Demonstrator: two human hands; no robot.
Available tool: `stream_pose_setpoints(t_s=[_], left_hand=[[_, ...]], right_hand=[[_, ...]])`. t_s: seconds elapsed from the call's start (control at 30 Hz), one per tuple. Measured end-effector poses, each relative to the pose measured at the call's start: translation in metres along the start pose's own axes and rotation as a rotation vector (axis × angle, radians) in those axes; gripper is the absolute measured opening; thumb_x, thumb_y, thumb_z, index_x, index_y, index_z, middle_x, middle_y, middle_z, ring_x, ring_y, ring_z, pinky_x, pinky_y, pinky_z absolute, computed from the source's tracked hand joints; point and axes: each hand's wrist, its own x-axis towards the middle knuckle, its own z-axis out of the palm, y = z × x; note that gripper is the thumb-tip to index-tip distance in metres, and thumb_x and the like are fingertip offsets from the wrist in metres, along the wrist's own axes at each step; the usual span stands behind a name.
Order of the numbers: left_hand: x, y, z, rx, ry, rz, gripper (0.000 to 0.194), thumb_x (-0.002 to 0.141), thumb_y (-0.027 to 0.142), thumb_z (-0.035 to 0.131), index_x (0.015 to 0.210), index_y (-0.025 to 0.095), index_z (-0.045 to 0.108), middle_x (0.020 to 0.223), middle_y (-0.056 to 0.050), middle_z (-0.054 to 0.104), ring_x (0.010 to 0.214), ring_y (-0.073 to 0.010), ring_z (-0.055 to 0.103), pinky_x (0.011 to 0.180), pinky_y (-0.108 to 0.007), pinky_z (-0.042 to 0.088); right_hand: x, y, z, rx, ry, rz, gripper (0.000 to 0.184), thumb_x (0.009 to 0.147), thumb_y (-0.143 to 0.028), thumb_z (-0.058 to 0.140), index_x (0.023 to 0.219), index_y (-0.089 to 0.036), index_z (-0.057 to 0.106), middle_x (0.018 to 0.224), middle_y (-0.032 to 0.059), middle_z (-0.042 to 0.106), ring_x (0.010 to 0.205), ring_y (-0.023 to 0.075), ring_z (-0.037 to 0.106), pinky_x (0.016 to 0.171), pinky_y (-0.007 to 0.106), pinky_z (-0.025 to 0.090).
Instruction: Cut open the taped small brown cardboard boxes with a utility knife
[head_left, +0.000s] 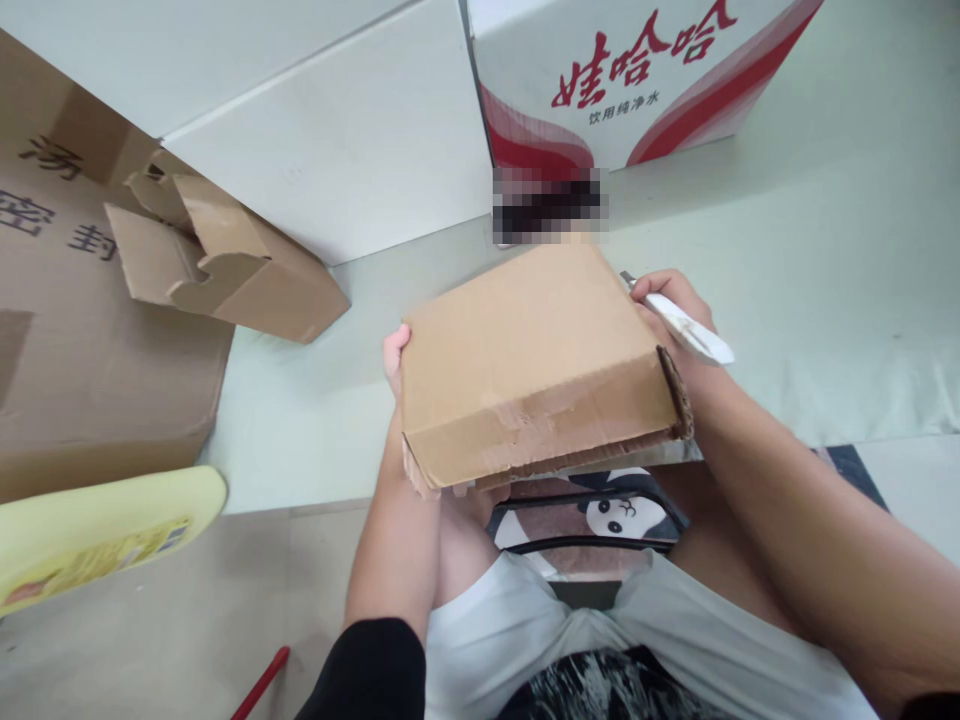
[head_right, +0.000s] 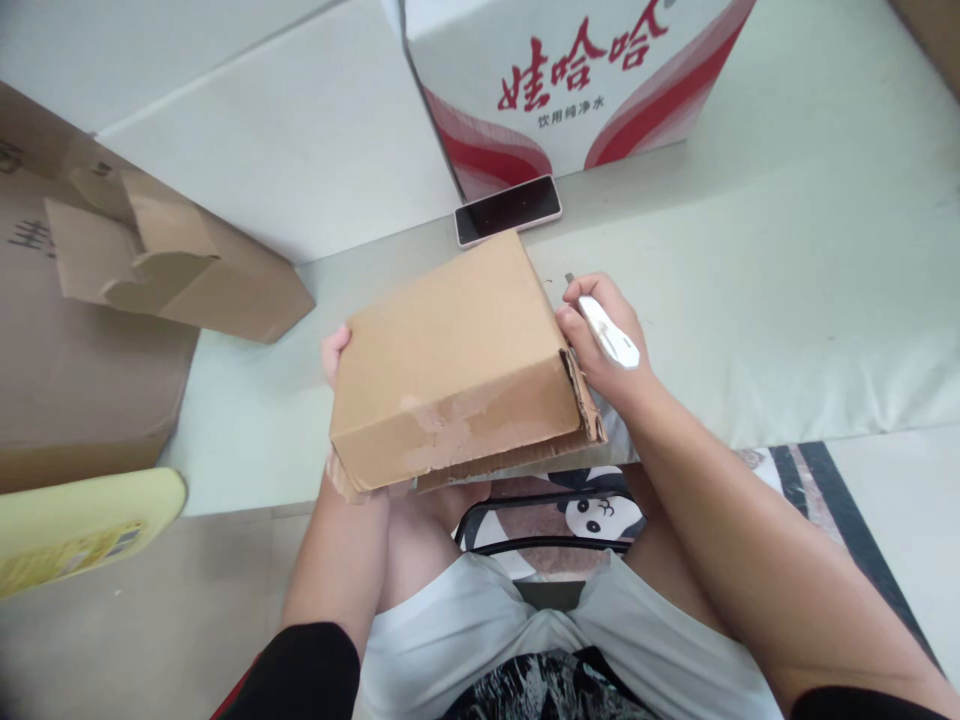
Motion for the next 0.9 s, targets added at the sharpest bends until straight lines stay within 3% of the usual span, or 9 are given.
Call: stream_pose_setpoints(t_s=[0.53,0.9], left_hand=[[0.003,-0.003,-0.004,0.028,-0.009,0.001,0.034,0.076,0.054,0.075,0.078,0.022,0.064,0.079,-0.004,0.074,0.071,-0.0223,0.073,0.063,-0.031,0.061],[-0.001,-0.001,0.001,0.074,-0.024,0.029,0.030,0.083,0.051,0.068,0.079,0.022,0.060,0.077,-0.003,0.070,0.071,-0.0226,0.071,0.063,-0.034,0.060]], right_hand=[[0.001,-0.007,0.005,0.013,0.038,0.065,0.020,0.077,-0.043,0.074,0.079,-0.028,0.062,0.067,-0.0033,0.059,0.059,0.0153,0.048,0.058,0.032,0.030],[0.002,-0.012,0.006,-0.006,0.023,0.096,0.019,0.074,-0.042,0.067,0.077,-0.027,0.057,0.065,-0.0037,0.055,0.059,0.0144,0.046,0.058,0.032,0.032]])
